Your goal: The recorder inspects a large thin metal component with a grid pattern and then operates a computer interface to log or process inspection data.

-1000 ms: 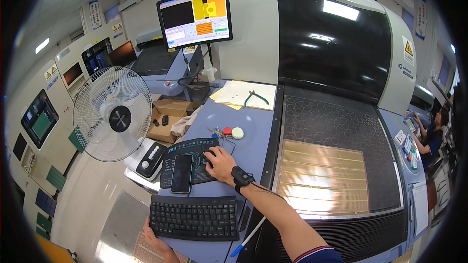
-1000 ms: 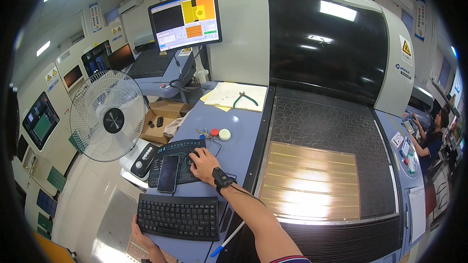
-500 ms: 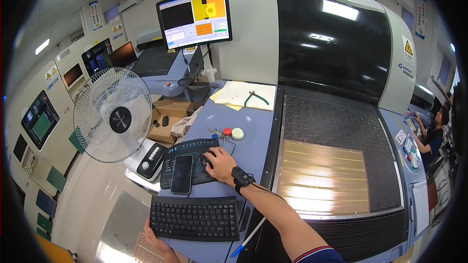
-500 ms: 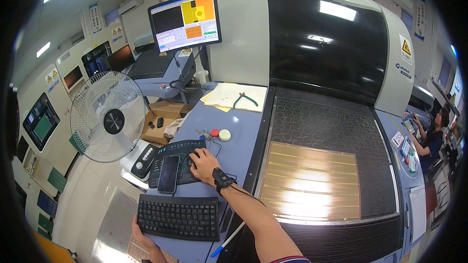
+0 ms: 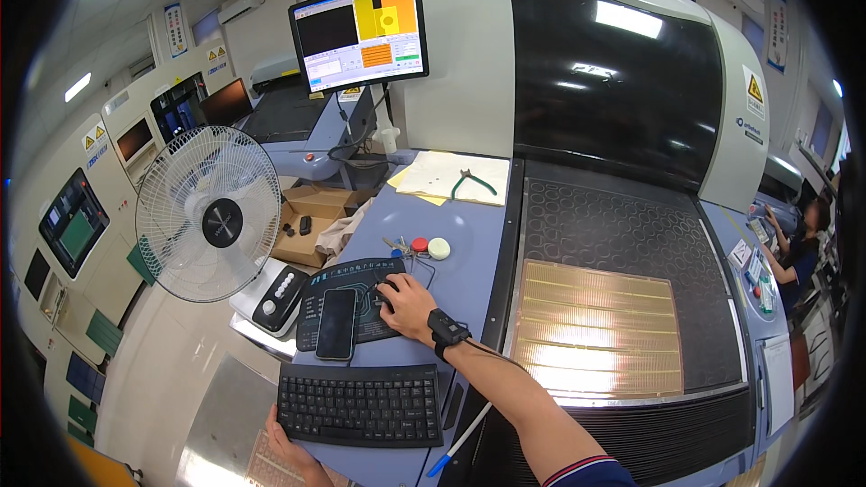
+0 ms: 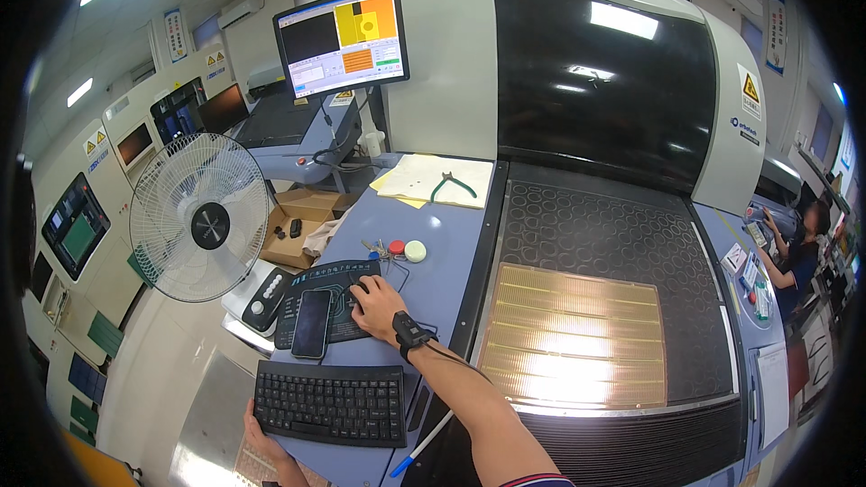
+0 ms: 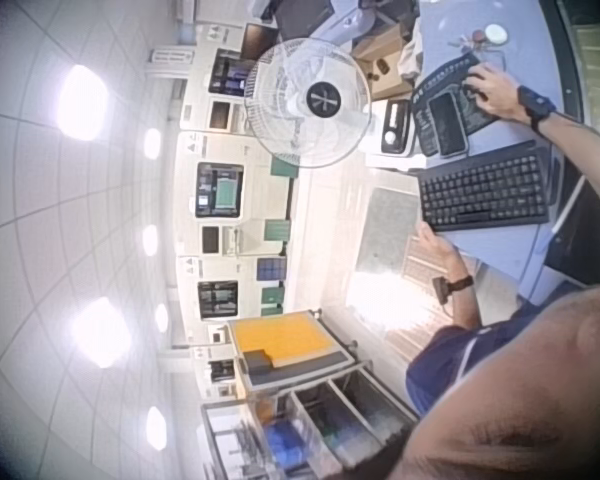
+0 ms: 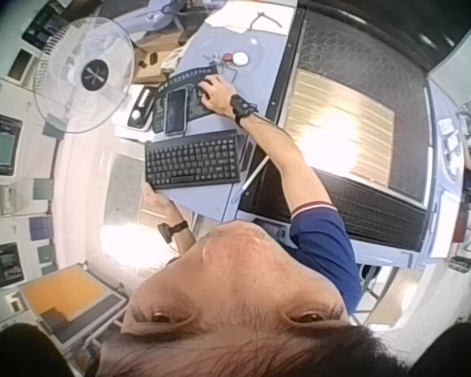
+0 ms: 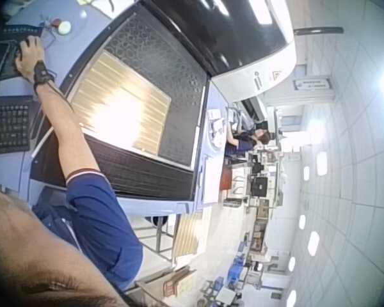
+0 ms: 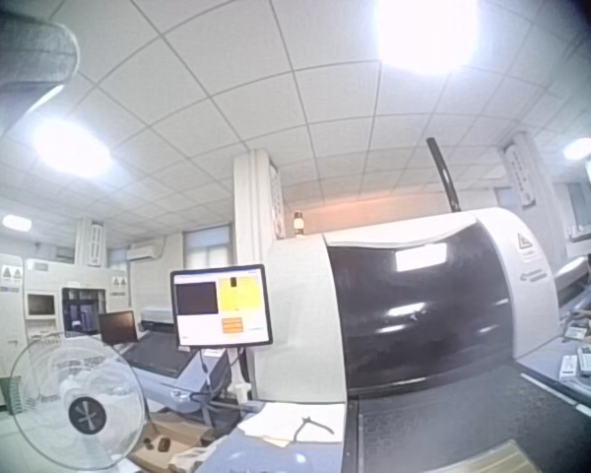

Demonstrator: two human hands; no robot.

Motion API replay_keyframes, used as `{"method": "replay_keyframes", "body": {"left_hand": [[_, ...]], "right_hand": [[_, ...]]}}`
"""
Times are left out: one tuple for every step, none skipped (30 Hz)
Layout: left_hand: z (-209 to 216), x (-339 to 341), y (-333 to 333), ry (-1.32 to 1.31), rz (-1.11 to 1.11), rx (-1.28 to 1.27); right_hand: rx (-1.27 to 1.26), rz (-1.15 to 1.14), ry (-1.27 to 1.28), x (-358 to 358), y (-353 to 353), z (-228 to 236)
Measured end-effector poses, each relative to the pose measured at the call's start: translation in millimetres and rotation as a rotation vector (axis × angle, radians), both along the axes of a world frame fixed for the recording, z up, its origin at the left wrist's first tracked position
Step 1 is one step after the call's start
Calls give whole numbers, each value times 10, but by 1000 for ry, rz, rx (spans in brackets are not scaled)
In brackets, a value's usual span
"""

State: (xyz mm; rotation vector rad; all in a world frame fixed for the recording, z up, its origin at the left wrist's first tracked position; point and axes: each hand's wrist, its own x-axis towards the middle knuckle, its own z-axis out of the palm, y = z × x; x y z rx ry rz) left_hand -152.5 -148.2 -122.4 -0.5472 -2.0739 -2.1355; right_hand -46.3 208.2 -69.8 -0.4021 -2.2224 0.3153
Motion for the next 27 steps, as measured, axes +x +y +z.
{"method": "replay_keyframes", "body": {"left_hand": [[9, 7, 6, -5, 0, 6], [3, 2, 4, -5, 0, 6], [-9, -7, -1, 1, -3, 8], [-21, -17, -5, 8, -6, 11], [-35, -26, -9, 8, -6, 11], [-48, -34, -11, 5, -7, 19], [-54, -37, -13, 1, -8, 27], [-52, -36, -16, 1, -7, 27], [-37, -26, -9, 2, -3, 16], [-26, -19, -4, 2, 2, 5], [-20, -16, -2, 2, 2, 6], [-14, -14, -5, 10, 9, -9], [-10, -12, -7, 18, 17, -25], [-17, -17, -10, 18, 17, -25], [-33, -29, -15, 19, 16, -27], [-42, -36, -19, 20, 15, -28], [-44, -39, -22, 21, 14, -28], [-44, -39, -27, 23, 13, -38], [-46, -41, -31, 25, 12, -49], [-62, -50, -34, 25, 12, -48], [-80, -59, -33, 30, 17, -39], [-90, -65, -31, 35, 22, -31], [-93, -64, -31, 35, 23, -30], [-87, -58, -25, 24, 12, -9], [-83, -55, -22, 13, 2, 12], [-86, -57, -25, 13, 2, 13], [-90, -61, -28, 12, -7, 15]], "right_hand": [[5, -3, -2, -1, 0, -2], [5, -3, -2, -2, 1, -3], [1, -1, -2, -3, -1, 1], [-3, 1, -2, -3, -2, 4], [-3, 1, -2, -1, -2, 8], [-4, 3, -16, 2, -2, 11], [-6, 6, -30, 3, -4, 14], [-6, 6, -30, -3, -10, 18], [-13, -11, -23, -7, -11, 19], [-20, -28, -16, -8, -12, 20], [-19, -29, -17, -6, -9, 22], [-26, -34, -30, -8, -8, 22], [-32, -39, -44, -9, -7, 22], [-32, -39, -43, -9, -7, 22], [-48, -34, -46, -5, -9, 35], [-63, -29, -49, -2, -11, 46], [-63, -30, -49, 2, -11, 52], [-71, -28, -54, 2, -10, 50], [-79, -26, -59, 2, -10, 48], [-78, -26, -58, 1, -11, 46], [-76, -29, -59, 1, -14, 46], [-74, -32, -59, 0, -14, 46], [-74, -32, -59, 0, -14, 47], [-87, -30, -63, 0, -16, 51], [-100, -29, -68, 1, -19, 55], [-100, -29, -68, 1, -20, 58], [-105, -27, -70, 2, -16, 57]]}}
